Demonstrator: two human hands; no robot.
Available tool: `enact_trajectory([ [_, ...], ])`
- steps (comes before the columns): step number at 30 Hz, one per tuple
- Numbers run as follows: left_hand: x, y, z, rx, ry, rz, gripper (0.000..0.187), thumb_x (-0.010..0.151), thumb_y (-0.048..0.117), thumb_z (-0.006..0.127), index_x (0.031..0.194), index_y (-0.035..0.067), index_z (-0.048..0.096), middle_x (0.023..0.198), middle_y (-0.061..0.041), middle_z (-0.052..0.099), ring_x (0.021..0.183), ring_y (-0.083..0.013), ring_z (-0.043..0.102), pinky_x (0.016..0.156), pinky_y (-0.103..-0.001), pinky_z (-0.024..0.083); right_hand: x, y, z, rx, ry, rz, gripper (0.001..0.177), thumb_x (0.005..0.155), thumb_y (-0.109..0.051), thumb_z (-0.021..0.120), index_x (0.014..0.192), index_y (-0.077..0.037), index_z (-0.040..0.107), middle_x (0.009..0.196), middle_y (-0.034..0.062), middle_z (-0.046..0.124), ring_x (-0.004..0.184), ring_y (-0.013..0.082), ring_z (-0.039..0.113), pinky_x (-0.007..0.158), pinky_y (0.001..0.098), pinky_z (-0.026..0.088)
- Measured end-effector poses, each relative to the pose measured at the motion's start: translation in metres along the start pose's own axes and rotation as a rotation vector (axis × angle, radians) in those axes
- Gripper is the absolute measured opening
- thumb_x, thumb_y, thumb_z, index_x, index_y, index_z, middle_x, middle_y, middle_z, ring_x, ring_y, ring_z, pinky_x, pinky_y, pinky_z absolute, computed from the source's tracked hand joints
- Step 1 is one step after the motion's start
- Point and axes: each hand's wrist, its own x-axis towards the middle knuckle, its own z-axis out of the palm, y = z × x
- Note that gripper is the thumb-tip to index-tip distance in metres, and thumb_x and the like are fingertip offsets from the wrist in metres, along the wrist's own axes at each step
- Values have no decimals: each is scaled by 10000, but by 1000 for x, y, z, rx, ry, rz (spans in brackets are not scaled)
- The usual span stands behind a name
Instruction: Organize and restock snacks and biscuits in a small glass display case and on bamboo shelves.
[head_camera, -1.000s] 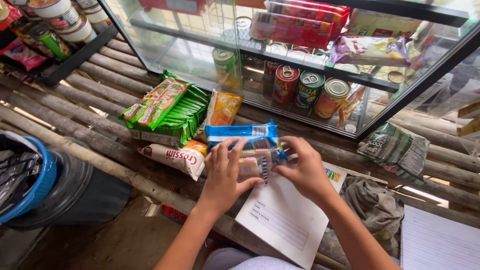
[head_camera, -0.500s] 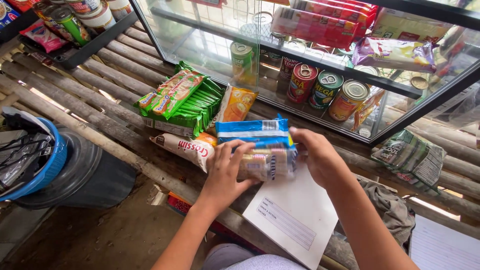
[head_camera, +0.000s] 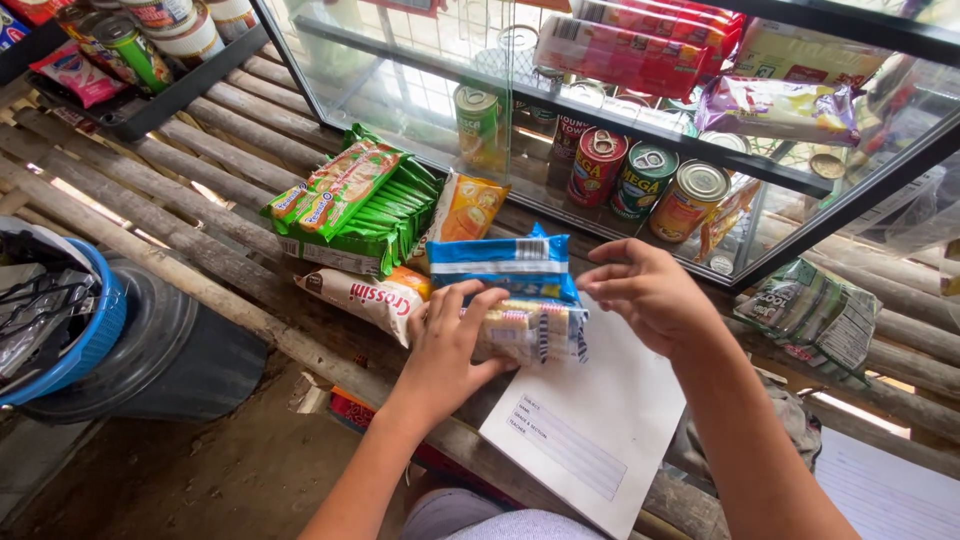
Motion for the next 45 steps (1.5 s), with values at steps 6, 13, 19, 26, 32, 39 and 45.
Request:
enact_trajectory([
  [6,3,1,0,6,-25,-12,826,685,356,892,1401,226,501,1398,-53,504,1351,-277,423,1094,-535,271,11,19,9,-230,129,-6,400,808,8,761,1187,57,641,957,129,711,818,187,646,687,313,521],
  [13,5,-1,1,18,-23,-11,836,671,372,899,1396,222,512,1392,-64,505,1347,-275,423,1097,-535,277,3,7,3,-116,269,-44,260,823,-8,743,1074,47,702,953,133,725,811,197,686,724,340,559],
  [19,14,15,-8,14,53,-6,763,729,395,880,1362,174,517,1365,-85,524,1312,-301,463,1069,-535,322,-35,-10,-62,280,281,-119,202,888,37,647,1088,54,624,1031,144,684,980,259,684,869,455,566],
  [26,67,64,-29,-142,223,316,727,853,273,849,1443,129,450,1434,-101,517,1362,-322,496,1112,-496,392,-81,-38,-70,413,230,-219,238,937,56,571,1172,88,592,1133,170,654,1059,255,662,1018,451,550],
  [32,107,93,-18,-60,230,542,907,763,130,860,1526,242,383,1540,-83,411,1450,-332,445,1153,-526,373,-96,-50,-69,457,171,-267,258,945,36,581,1197,86,597,1135,175,658,1072,254,658,1012,441,528],
  [39,130,109,-2,-67,296,673,736,876,163,853,1495,295,478,1510,-16,483,1441,-250,493,1195,-470,394,-109,-54,-72,528,159,-289,242,970,-40,606,1172,94,609,1112,172,679,1031,256,681,958,444,558],
  [45,153,122,-8,-170,282,729,626,836,215,875,1395,272,599,1403,21,610,1338,-223,588,1155,-436,415,-125,-67,-70,560,170,-378,280,1016,-133,613,1201,78,614,1147,188,694,1011,261,702,886,446,578],
])
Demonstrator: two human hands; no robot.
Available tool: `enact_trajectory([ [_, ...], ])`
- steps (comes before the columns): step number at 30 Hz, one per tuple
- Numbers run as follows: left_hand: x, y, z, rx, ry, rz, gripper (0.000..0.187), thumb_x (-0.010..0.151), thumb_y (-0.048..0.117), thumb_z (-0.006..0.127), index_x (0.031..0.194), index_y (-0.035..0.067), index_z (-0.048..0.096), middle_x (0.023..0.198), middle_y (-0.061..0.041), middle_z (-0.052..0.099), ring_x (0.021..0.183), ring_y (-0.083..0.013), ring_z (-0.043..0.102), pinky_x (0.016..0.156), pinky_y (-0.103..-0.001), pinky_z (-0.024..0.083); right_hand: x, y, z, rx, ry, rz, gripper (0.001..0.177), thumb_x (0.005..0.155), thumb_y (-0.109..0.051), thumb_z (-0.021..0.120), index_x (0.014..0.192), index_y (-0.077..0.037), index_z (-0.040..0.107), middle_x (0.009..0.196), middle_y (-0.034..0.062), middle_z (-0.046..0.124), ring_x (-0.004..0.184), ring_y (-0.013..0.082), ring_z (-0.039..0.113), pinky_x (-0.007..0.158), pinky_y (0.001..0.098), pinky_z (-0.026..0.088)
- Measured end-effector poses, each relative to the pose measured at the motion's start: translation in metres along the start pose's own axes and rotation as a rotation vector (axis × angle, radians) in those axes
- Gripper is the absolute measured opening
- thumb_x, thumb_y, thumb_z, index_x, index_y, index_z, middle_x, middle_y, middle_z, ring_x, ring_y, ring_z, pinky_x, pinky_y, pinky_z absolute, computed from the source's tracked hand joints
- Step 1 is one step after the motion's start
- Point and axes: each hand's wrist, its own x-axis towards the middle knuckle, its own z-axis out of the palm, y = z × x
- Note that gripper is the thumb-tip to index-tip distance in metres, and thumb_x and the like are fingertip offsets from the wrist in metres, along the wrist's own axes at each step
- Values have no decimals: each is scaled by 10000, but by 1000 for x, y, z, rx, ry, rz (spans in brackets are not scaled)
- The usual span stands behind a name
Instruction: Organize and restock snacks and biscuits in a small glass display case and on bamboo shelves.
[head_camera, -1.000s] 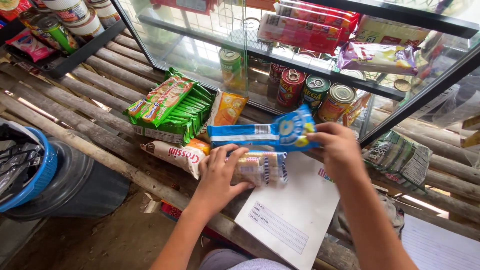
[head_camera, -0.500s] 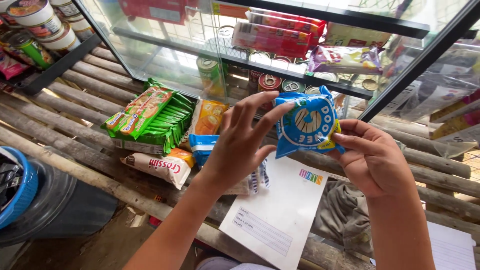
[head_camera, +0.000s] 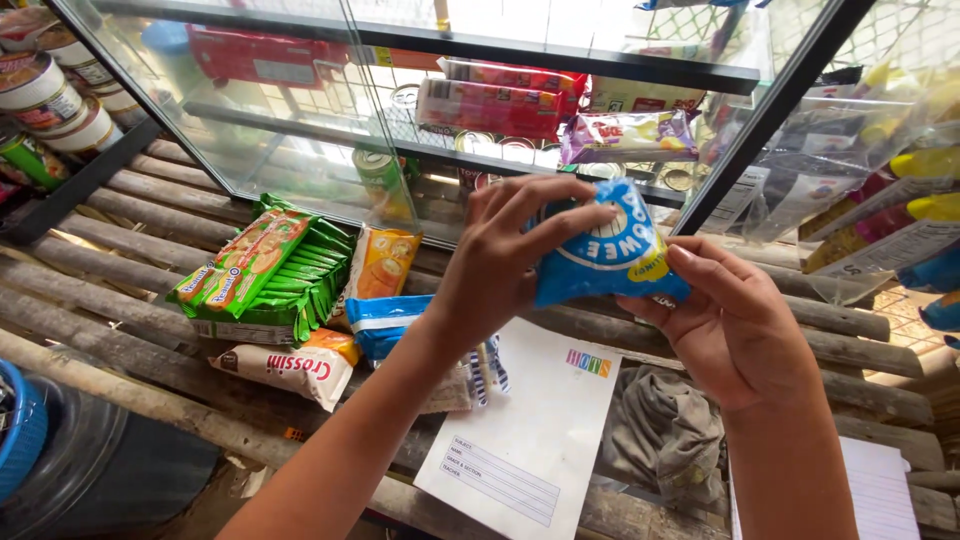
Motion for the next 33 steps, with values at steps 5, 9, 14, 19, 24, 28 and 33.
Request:
enact_trajectory([
  [5,9,0,1,-1,42,43,619,820,243,893,1372,271,613,1405,35,613,1342,-208,586,1144,-433,394,-8,-5,11,-14,-38,-56,394,980,-124,661,1310,75,578,1236,210,649,1100,279,677,943,472,570],
  [9,11,-1,10,-176,80,-57,646,835,316,878,1384,214,553,1294,-21,685,1236,-215,670,1061,-425,489,-13,-7,27,-138,-218,-270,707,842,-58,777,1473,0,463,1498,192,456,1360,289,522,1048,478,538],
  [14,45,-26,35,-546,80,-306,700,918,454,792,1381,80,425,1106,-128,755,1012,-221,803,832,-341,658,-2,-7,27,-239,-176,-297,753,804,-49,776,1479,-2,447,1506,245,431,1350,334,498,1025,498,555],
  [19,121,-73,56,-509,-11,-340,850,877,655,673,1278,-60,449,1076,-191,763,941,-258,833,775,-334,655,5,-16,36,-282,-71,-412,655,858,-71,756,1445,2,474,1456,202,511,1290,290,558,983,450,568],
  [24,160,-84,43,-430,-52,-359,905,814,748,642,1259,-36,562,1059,-159,790,918,-226,848,760,-336,658,9,-20,35,-394,78,-447,513,923,-97,709,1387,8,519,1343,161,584,1177,217,603,906,378,578],
  [28,180,-93,52,-461,61,-211,822,864,689,688,1315,15,557,1094,-136,814,964,-203,850,800,-325,661,13,-20,28,-476,131,-494,388,944,-94,701,1288,41,582,1191,137,660,1061,175,657,852,339,587],
  [33,206,-123,95,-567,137,-81,735,924,587,753,1379,56,527,1180,-161,787,1042,-244,830,838,-346,664,15,-23,31,-462,133,-478,330,954,-89,682,1253,34,613,1139,118,689,1023,171,677,831,319,585],
])
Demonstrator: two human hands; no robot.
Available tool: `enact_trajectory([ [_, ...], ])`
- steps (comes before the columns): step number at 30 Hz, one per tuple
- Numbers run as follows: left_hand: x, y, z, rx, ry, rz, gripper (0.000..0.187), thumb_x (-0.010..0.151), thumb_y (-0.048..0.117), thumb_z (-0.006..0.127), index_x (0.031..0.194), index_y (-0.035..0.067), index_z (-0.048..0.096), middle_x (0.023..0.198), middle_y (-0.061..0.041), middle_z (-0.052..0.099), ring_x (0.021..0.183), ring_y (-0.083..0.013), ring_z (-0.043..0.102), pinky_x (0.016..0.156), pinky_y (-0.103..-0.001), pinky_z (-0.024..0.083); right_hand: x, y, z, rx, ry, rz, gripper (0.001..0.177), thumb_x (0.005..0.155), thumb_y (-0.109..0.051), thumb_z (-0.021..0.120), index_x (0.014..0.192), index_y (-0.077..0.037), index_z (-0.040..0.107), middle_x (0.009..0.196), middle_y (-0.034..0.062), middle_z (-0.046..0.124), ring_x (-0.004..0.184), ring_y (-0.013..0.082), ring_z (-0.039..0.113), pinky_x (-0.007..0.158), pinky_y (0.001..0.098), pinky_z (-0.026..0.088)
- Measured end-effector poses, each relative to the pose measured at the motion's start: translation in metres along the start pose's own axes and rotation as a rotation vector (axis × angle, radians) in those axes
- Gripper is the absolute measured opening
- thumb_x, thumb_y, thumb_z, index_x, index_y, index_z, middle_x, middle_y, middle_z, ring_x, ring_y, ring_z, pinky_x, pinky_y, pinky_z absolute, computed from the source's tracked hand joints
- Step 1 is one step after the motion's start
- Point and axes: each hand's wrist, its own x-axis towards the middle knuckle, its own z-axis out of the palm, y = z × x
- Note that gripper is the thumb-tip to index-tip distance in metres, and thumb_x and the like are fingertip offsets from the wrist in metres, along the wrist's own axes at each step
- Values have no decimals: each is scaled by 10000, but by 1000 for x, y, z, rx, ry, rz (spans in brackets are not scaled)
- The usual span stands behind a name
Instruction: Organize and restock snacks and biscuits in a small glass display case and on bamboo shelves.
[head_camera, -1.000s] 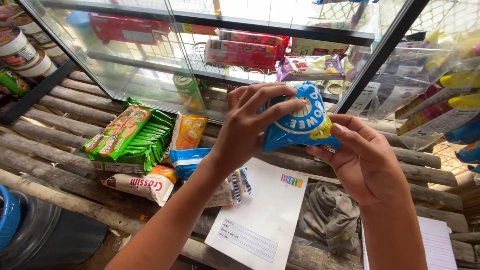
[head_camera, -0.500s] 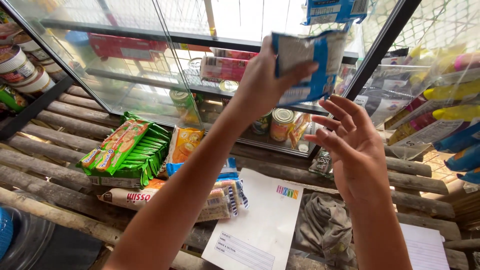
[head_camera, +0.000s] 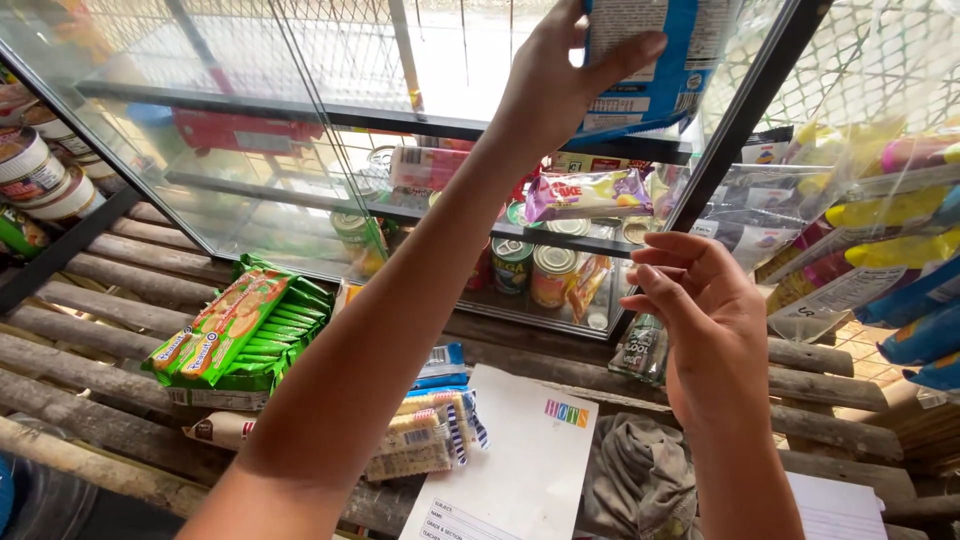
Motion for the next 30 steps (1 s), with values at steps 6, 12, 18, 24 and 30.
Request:
enact_trajectory([
  [6,20,-4,15,87,50,11,766,867,579,777,1374,65,523,1158,-170,760,1007,-257,813,783,-346,659,5,-1,-1,-1,-1,1,337,951,-82,665,1266,32,639,1118,117,703,999,169,679,826,317,576],
  [12,11,20,17,166,142,-119,740,810,589,780,1236,31,544,1112,-169,744,972,-258,809,733,-328,651,16,-17,12,-90,3,3,360,934,-102,660,1269,28,646,1100,124,733,978,168,697,820,323,591],
  [18,10,19,11,178,151,-176,793,785,602,778,1188,-31,522,1094,-201,715,991,-280,788,742,-321,651,24,-19,18,-60,1,43,376,919,-90,663,1276,26,645,1094,128,736,965,175,698,810,323,583],
  [24,5,25,6,241,111,-188,850,771,664,750,1188,-42,526,1110,-209,701,1036,-289,757,796,-346,665,19,-10,21,-57,-21,68,389,913,-84,662,1286,24,639,1078,130,732,962,173,701,822,328,594],
  [30,-39,63,-14,470,225,-130,751,868,587,732,1259,-16,514,1222,-225,595,1146,-330,598,947,-447,524,0,21,31,-186,-54,148,389,889,-100,669,1265,-2,656,1069,116,761,946,179,724,820,334,628],
])
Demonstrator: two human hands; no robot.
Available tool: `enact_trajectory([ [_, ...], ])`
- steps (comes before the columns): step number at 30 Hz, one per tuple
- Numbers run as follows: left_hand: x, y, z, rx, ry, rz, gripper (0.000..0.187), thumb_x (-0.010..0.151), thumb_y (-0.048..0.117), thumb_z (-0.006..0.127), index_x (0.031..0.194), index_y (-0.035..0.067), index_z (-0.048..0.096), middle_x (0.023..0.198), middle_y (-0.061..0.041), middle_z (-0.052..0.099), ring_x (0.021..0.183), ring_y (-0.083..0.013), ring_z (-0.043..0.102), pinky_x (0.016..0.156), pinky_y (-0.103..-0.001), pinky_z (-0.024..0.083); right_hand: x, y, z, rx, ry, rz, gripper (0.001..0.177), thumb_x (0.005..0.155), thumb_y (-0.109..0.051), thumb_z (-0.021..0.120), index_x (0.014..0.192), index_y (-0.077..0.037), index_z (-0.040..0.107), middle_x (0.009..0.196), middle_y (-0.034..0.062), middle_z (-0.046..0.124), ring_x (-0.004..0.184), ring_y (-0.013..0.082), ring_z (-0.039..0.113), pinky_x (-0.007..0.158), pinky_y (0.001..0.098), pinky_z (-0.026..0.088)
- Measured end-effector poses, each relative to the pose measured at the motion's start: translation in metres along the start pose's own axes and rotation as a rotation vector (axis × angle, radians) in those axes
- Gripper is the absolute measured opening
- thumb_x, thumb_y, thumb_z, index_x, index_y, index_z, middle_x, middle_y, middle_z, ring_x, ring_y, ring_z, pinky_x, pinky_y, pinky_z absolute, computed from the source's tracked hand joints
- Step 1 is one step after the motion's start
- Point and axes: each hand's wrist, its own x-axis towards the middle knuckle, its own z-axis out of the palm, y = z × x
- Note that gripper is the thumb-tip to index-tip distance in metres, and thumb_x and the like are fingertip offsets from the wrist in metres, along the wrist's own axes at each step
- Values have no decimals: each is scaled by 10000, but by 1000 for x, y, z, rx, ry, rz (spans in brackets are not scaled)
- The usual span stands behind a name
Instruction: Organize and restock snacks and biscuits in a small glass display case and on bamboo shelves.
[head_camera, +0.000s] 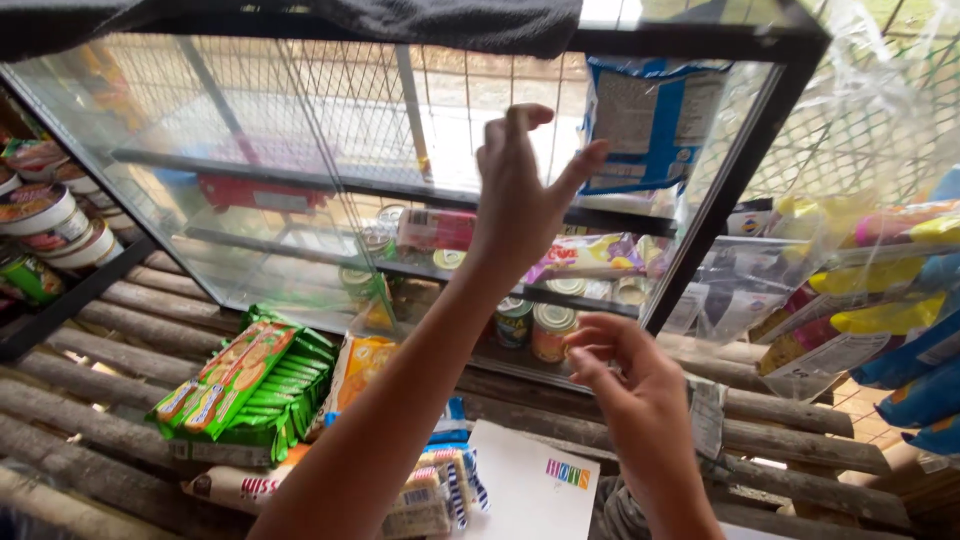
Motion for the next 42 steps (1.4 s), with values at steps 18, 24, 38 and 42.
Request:
enact_trajectory([
  [18,-257,-84,-211,586,-565,-552,741,873,446,728,1421,25,463,1501,-206,408,1333,-416,433,1055,-515,395,-38,120,123,-465,-687,-174,805,628,-232,937,1317,-27,573,1215,168,658,1127,308,640,961,377,514],
  [24,-280,-72,-226,419,-350,-529,641,917,309,706,1417,-11,465,1474,-244,465,1313,-443,502,1069,-477,439,-19,119,119,-361,-689,83,487,629,-154,928,1057,2,756,991,107,787,899,222,737,812,343,579],
  [38,-266,-40,-204,-311,-160,-693,736,961,555,599,1468,45,442,1434,-204,602,1301,-259,635,1060,-364,528,20,51,71,404,-355,301,379,739,-36,850,1095,3,726,1048,101,735,952,183,697,896,353,579],
  [42,-259,-34,-187,-703,-37,-822,853,890,534,701,1522,79,353,1419,-181,566,1249,-238,623,1020,-359,546,13,53,76,480,-329,302,346,752,-38,841,1077,-16,721,1058,78,728,977,178,697,908,365,584],
])
